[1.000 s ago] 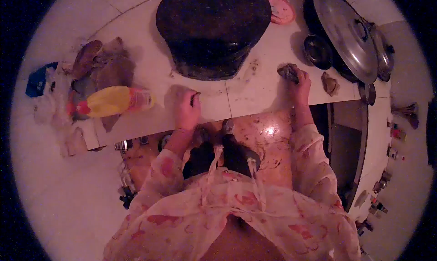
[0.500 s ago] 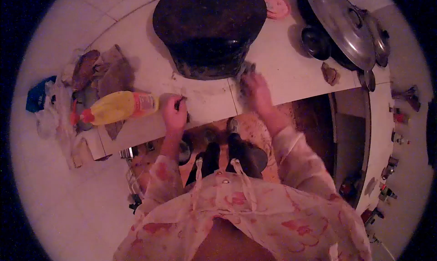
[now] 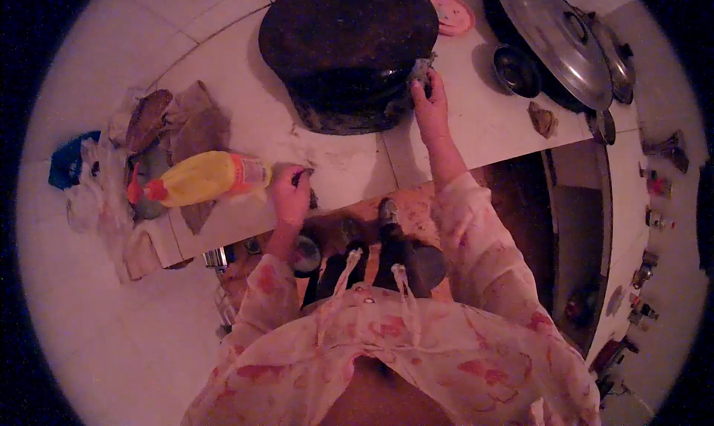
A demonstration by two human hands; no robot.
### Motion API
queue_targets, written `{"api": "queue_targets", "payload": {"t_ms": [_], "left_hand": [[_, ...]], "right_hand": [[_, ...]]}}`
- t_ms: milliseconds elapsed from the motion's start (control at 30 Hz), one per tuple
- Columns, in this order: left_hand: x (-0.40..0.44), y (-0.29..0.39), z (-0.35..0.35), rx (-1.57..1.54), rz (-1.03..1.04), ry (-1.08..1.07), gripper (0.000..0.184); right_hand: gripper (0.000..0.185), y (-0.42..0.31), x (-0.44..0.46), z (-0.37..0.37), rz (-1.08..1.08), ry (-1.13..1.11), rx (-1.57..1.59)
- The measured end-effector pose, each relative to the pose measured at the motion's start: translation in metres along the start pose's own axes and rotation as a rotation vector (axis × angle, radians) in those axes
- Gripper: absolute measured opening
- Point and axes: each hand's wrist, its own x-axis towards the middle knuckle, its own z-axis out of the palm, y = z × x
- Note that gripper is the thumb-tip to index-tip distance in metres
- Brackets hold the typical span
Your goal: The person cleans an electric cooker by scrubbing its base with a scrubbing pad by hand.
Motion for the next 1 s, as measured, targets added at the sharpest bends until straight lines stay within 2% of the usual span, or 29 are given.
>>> {"api": "queue_targets", "payload": {"t_ms": [67,133,200,267,300,367,433,500,567,600,667,700,833,900,967,1000], "left_hand": [[0.004,0.002,0.002,0.003,-0.043,-0.062,0.016],[0.001,-0.007,0.003,0.003,-0.063,-0.083,0.015],[0.005,-0.014,0.008,-0.018,-0.073,-0.086,0.015],[0.002,-0.016,0.008,-0.015,-0.015,-0.104,0.013],[0.001,-0.013,0.008,-0.015,-0.010,-0.106,0.013],[0.001,-0.007,0.006,0.025,0.059,-0.099,0.013],[0.001,-0.013,0.004,0.043,0.096,-0.099,0.012],[-0.004,-0.025,0.006,0.063,0.119,-0.105,0.011],[-0.005,-0.037,0.010,-0.047,-0.016,-0.124,0.011],[-0.004,-0.032,0.010,-0.048,-0.024,-0.125,0.011],[-0.004,-0.014,0.009,-0.022,0.018,-0.093,0.012],[-0.004,-0.018,0.010,-0.019,0.021,-0.094,0.012],[-0.003,-0.028,0.010,0.055,0.092,-0.114,0.013],[-0.002,-0.019,0.009,0.078,0.134,-0.105,0.013],[-0.004,-0.014,0.008,0.084,0.110,-0.098,0.013],[-0.005,-0.017,0.008,0.085,0.111,-0.099,0.013]], "right_hand": [[0.031,0.012,-0.010,0.008,0.001,0.043,-0.032],[0.029,0.018,-0.044,0.007,0.093,-0.041,-0.067],[0.027,-0.010,-0.069,0.002,0.105,-0.279,-0.409],[0.021,-0.041,-0.087,0.010,0.007,-0.593,-0.561],[0.021,-0.040,-0.093,0.009,0.006,-0.588,-0.561],[0.018,-0.035,-0.102,0.009,-0.247,-0.518,-0.640],[0.020,-0.043,-0.082,-0.005,0.361,-0.295,-0.183],[0.022,-0.017,-0.052,-0.030,0.307,-0.025,0.118],[0.029,-0.020,-0.016,-0.044,0.201,0.039,0.127],[0.029,-0.005,-0.007,-0.035,0.205,0.034,0.123],[0.031,0.025,-0.007,-0.013,-0.219,-0.114,-0.452],[0.032,0.018,-0.015,-0.006,-0.199,-0.024,-0.424],[0.025,-0.013,-0.045,-0.003,-0.255,-0.079,-0.603],[0.019,-0.021,-0.062,-0.001,-0.220,-0.287,-0.710],[0.014,-0.034,-0.089,0.012,-0.244,-0.405,-0.493],[0.014,-0.034,-0.100,0.017,-0.244,-0.403,-0.493]]}}
